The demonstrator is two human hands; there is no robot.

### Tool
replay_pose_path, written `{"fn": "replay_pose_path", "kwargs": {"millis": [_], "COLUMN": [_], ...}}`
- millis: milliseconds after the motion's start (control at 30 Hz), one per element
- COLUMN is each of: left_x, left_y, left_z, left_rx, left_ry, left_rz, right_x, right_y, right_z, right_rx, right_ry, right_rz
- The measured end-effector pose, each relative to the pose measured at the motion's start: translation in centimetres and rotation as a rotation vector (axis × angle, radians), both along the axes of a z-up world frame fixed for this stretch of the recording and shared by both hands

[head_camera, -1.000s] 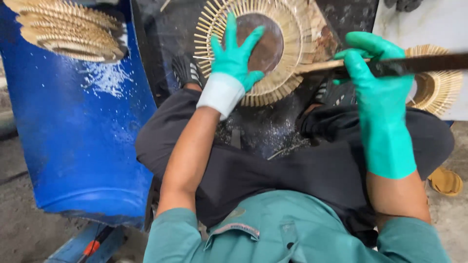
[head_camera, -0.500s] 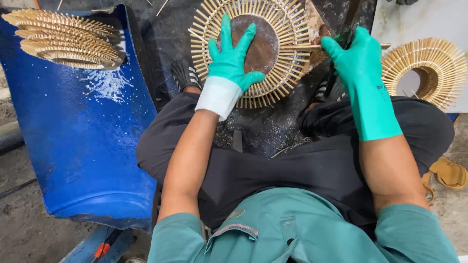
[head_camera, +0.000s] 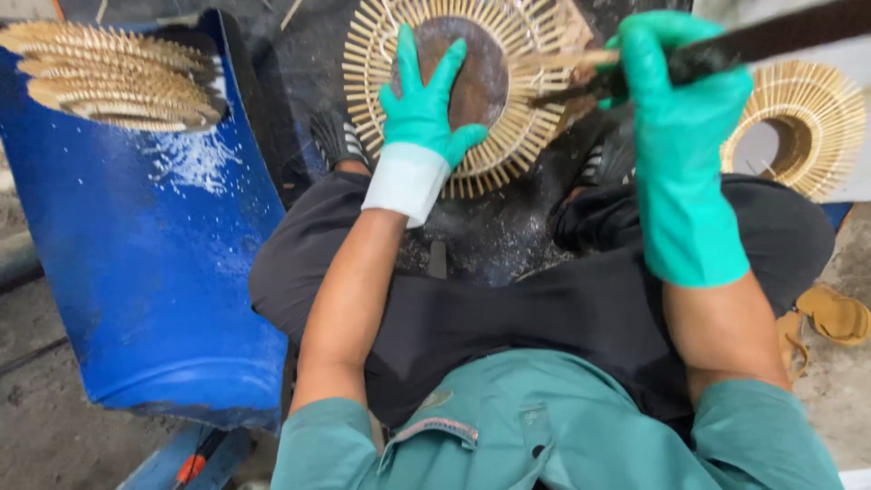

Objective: The recorder uses manual tools to scrape, trim, and finish radial wooden stool or chair components.

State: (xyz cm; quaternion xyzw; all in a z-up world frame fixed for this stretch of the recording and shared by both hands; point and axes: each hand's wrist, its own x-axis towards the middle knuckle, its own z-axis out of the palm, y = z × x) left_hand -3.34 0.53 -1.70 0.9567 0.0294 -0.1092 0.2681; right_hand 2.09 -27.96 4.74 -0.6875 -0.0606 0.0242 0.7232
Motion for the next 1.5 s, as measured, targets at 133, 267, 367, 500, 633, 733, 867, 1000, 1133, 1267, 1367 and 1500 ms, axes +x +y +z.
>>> {"fn": "replay_pose_path", "kwargs": {"millis": [133, 267, 367, 500, 633, 733, 867, 1000, 1133, 1267, 1367, 1500], "left_x": [0.2, 0.6, 0.7, 0.5, 0.8, 1.4, 1.5, 1.8, 1.3, 2.0, 2.1, 2.0], "left_y": [0.3, 0.5, 0.9, 1.4, 0.5, 0.2, 0.4, 1.1, 0.2, -0.8, -0.2, -0.2], "left_z": [-0.1, 0.1, -0.4, -0.3, 0.1, 0.9, 0.8, 0.5, 1.0, 2.0, 0.9, 0.7], "left_rx": [0.038, 0.021, 0.003, -0.049, 0.068, -0.092, -0.055, -0.017, 0.003, 0.019, 0.062, 0.068], "left_ry": [0.050, 0.026, 0.006, -0.082, 0.106, 0.008, 0.098, 0.055, 0.069, 0.161, 0.073, 0.056], "left_rz": [-0.007, -0.033, -0.051, -0.131, -0.107, -0.041, -0.016, -0.125, -0.056, 0.035, -0.041, -0.056], "right_x": [0.1, -0.3, 0.0, -0.6, -0.4, -0.6, -0.2, 0.6, 1.5, 2.3, 2.2, 1.9], "right_y": [0.9, 0.8, 1.3, 0.3, -0.5, -0.5, -0.1, -1.4, -3.7, -4.0, -2.0, -1.1], "right_z": [1.8, 1.6, 2.5, 1.9, -0.3, -0.3, 0.5, -0.1, -1.0, -4.3, -4.6, -5.3], "right_rx": [-0.020, -0.011, -0.055, -0.107, -0.045, 0.001, 0.003, -0.068, -0.087, -0.463, -0.659, -0.675], "right_ry": [0.025, 0.109, 0.102, 0.028, 0.054, 0.065, 0.107, 0.093, 0.234, 0.386, 0.475, 0.542], "right_rz": [-0.011, -0.029, 0.003, -0.022, -0.043, -0.043, -0.004, -0.042, -0.061, -0.087, -0.038, 0.033]}}
